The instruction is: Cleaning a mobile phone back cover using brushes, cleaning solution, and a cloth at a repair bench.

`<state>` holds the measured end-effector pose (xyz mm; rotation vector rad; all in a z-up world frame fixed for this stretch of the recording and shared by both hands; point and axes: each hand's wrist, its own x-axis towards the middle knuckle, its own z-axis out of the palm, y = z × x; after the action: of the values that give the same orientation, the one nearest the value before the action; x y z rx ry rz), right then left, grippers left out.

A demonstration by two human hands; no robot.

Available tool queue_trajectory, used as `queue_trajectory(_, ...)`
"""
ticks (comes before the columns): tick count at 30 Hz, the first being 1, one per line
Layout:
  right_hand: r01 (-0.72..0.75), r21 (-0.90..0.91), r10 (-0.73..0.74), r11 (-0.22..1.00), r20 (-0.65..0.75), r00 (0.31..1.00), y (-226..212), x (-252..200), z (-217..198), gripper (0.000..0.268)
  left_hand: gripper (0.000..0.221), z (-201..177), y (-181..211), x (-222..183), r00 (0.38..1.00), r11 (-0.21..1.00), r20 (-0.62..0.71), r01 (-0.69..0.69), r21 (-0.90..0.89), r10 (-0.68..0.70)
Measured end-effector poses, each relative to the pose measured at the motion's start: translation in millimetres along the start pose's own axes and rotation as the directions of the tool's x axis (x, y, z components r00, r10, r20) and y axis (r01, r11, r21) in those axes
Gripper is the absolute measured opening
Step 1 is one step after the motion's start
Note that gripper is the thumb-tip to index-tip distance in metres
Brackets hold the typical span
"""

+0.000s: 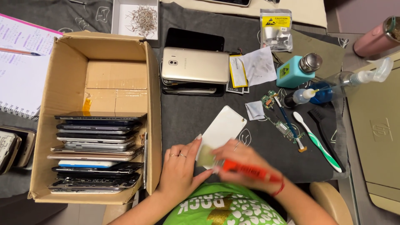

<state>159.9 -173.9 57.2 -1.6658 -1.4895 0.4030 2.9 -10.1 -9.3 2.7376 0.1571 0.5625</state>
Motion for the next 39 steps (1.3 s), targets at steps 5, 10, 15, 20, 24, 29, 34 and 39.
queue_trajectory(5,-0.181,-0.267,0.091,0.947,-0.315,0.945,32.5,0.7,-28.6,0.014,0.086,-5.4,3.7,4.4,1.0,1.0,-0.019,-0.006,-0.008,0.006)
queue_trajectory(10,-0.206,-0.459,-0.001,0.864,-0.411,0.912,25.4,-10.2,-0.4,0.017,0.088,-4.8,4.3,3.4,1.0,0.999,0.001,-0.022,0.041,0.022)
queue_trajectory(15,0.021,-0.198,-0.06,0.98,-0.194,0.979,-0.7,-19.3,32.1,0.014,0.1,2.0,-2.2,-3.2,0.994,0.999,0.113,-0.017,0.031,0.014)
queue_trajectory(20,-0.03,-0.061,0.021,0.998,-0.143,0.989,5.6,-23.9,1.7,0.014,0.113,0.6,3.2,-2.3,0.995,0.962,0.047,-0.094,0.257,0.085)
queue_trajectory(24,-0.182,-0.208,0.104,0.961,-0.338,0.935,28.1,-17.7,-31.1,0.011,0.109,-4.2,5.2,3.0,0.997,0.978,0.007,-0.072,0.196,0.072)
queue_trajectory(29,-0.263,-0.316,0.063,0.911,-0.523,0.85,30.7,-23.2,-17.6,0.013,0.109,-6.3,4.4,3.6,0.996,0.978,0.048,-0.081,0.193,0.073)
queue_trajectory(34,-0.241,-0.326,0.056,0.914,-0.487,0.872,4.6,-32.9,20.2,0.013,0.11,-6.6,3.6,3.9,0.995,0.983,0.079,-0.081,0.164,0.069)
queue_trajectory(39,-0.251,0.094,0.265,0.963,-0.193,0.945,-22.5,-31.8,24.7,0.016,0.123,-4.2,-0.8,1.2,0.991,0.988,0.116,-0.085,0.129,0.071)
